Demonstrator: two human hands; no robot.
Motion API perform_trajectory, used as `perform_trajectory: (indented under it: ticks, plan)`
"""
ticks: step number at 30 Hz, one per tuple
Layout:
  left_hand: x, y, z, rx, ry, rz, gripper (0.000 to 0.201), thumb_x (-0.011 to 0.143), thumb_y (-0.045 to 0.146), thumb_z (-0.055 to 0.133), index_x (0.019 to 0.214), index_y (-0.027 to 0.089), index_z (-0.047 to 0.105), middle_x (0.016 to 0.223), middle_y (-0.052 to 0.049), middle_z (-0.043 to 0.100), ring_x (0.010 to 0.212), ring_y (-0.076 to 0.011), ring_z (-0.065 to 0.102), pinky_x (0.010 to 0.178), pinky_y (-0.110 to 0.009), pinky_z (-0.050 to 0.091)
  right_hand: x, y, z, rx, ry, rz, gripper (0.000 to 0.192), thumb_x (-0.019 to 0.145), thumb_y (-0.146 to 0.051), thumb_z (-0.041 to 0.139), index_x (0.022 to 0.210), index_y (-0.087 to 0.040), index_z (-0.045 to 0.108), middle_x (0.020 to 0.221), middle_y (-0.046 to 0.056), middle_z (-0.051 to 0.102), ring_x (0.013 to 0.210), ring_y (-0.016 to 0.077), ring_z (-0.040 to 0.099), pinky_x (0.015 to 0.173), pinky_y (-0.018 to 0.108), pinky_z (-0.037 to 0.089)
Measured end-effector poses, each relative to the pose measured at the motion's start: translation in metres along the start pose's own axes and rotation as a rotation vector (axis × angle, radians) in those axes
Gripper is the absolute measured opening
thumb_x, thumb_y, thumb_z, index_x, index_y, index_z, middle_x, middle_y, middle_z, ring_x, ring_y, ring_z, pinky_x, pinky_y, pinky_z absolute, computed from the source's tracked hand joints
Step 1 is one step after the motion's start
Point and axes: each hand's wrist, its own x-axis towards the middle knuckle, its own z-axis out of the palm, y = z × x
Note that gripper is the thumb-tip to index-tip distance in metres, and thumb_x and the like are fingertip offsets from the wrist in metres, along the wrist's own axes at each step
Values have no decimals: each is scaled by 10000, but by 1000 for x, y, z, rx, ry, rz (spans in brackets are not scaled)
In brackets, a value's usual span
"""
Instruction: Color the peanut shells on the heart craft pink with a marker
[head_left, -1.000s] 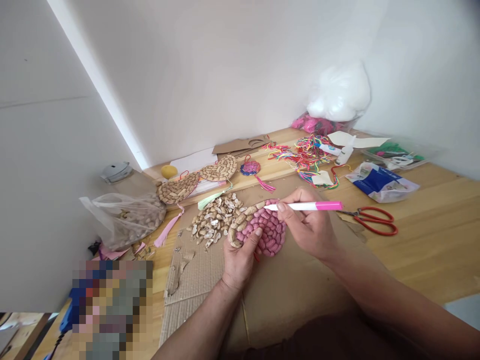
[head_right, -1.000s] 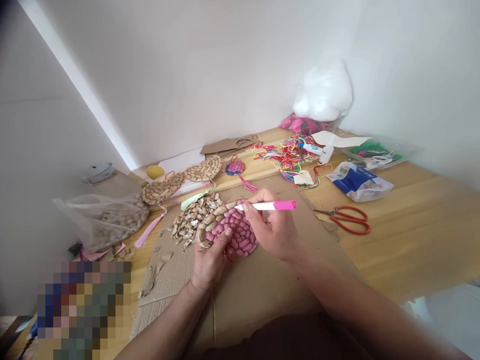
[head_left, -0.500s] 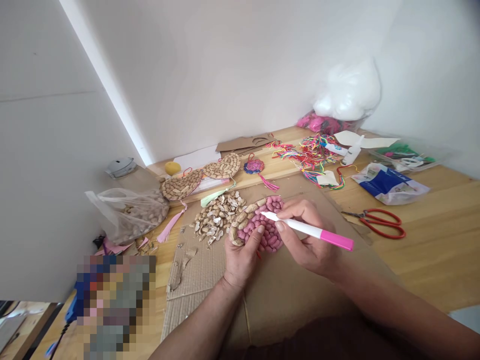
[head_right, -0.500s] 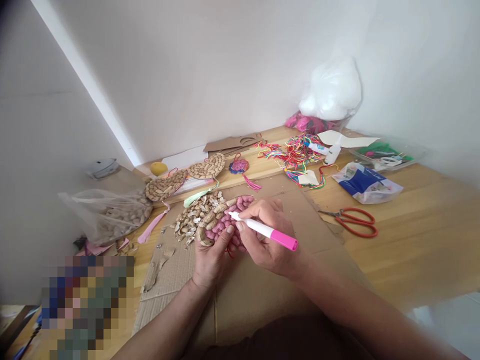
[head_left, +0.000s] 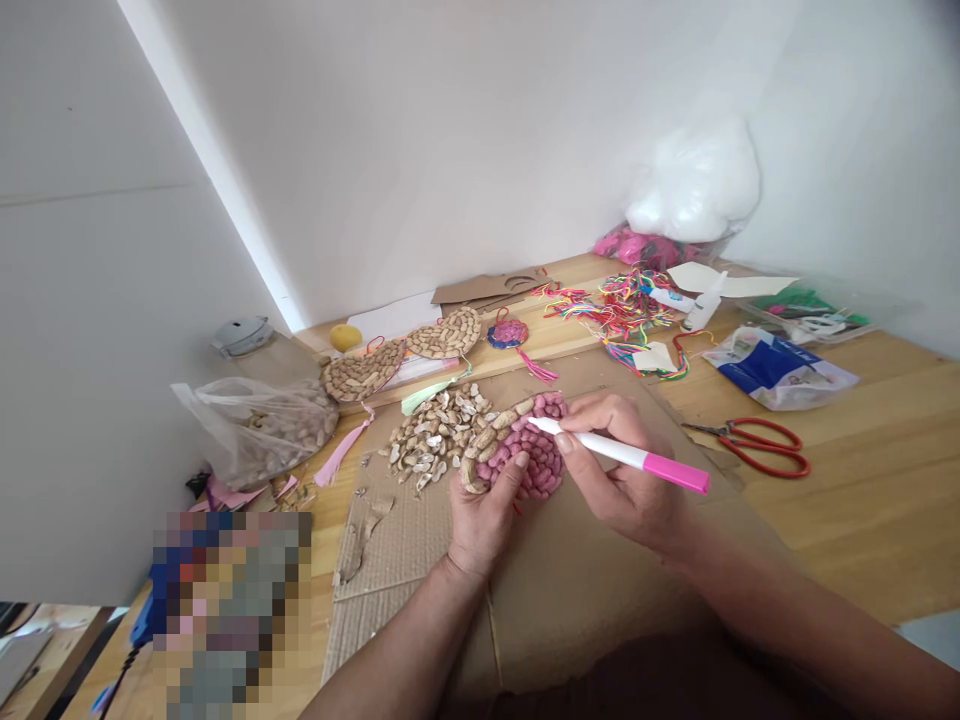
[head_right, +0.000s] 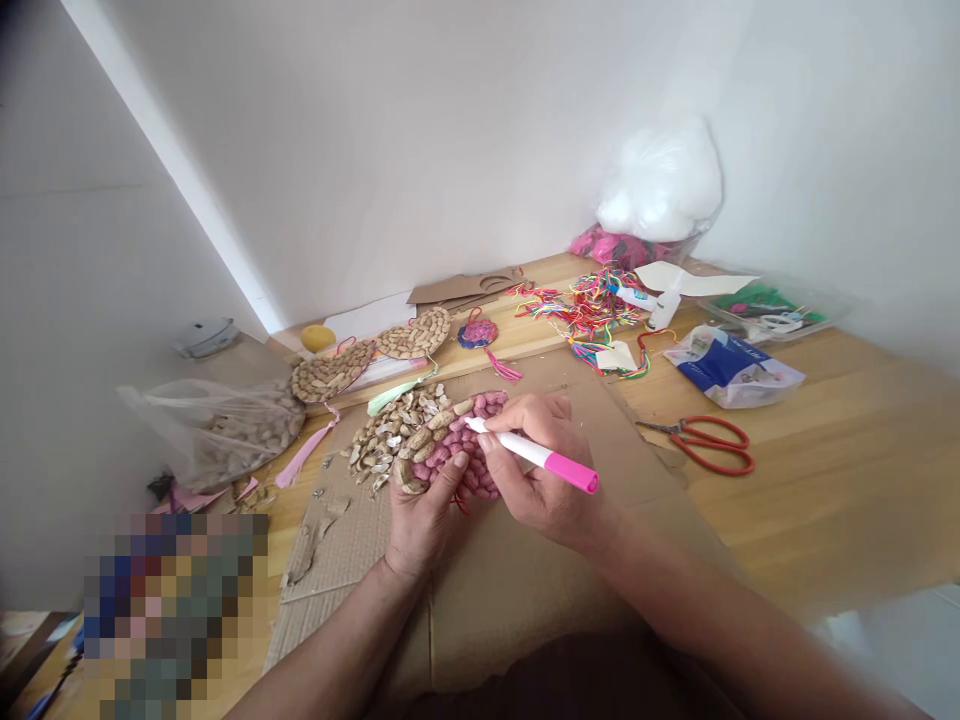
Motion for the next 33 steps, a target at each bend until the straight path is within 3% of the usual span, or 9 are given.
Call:
perform_trajectory:
  ticks: [12,23,28,33]
  plan:
    - [0,-1,0,-1,-1,-12,296,831,324,818,1098,214,752,1111,-83,787,1165,-279,706,1120,-478,491,0,-1,0,52,-11,34,96,937,-176,614,988,-248,576,870,46,684,832,219,671,774,402,523]
    - [-1,1,-1,21,-35,21,341,873,270,786,1206,217,736,1200,-80,771,1199,-247,691,1117,-420,491,-2,1,3,87,-15,50,105,904,-155,634,941,-241,586,855,39,672,845,227,657,786,412,511]
    - [-1,0,-1,33,-40,9,271,862,293,796,1115,201,771,1114,-85,792,1150,-257,713,1094,-430,512,-3,1,5,140,-24,52,137,897,-125,638,933,-248,589,877,38,673,921,240,669,856,440,525]
    - [0,-2,-1,-14,-31,6,297,866,280,789,1151,209,752,1160,-83,779,1208,-259,687,1133,-445,480,-2,-1,4,148,-1,58,130,896,-128,627,907,-248,581,838,33,653,833,224,646,773,423,513]
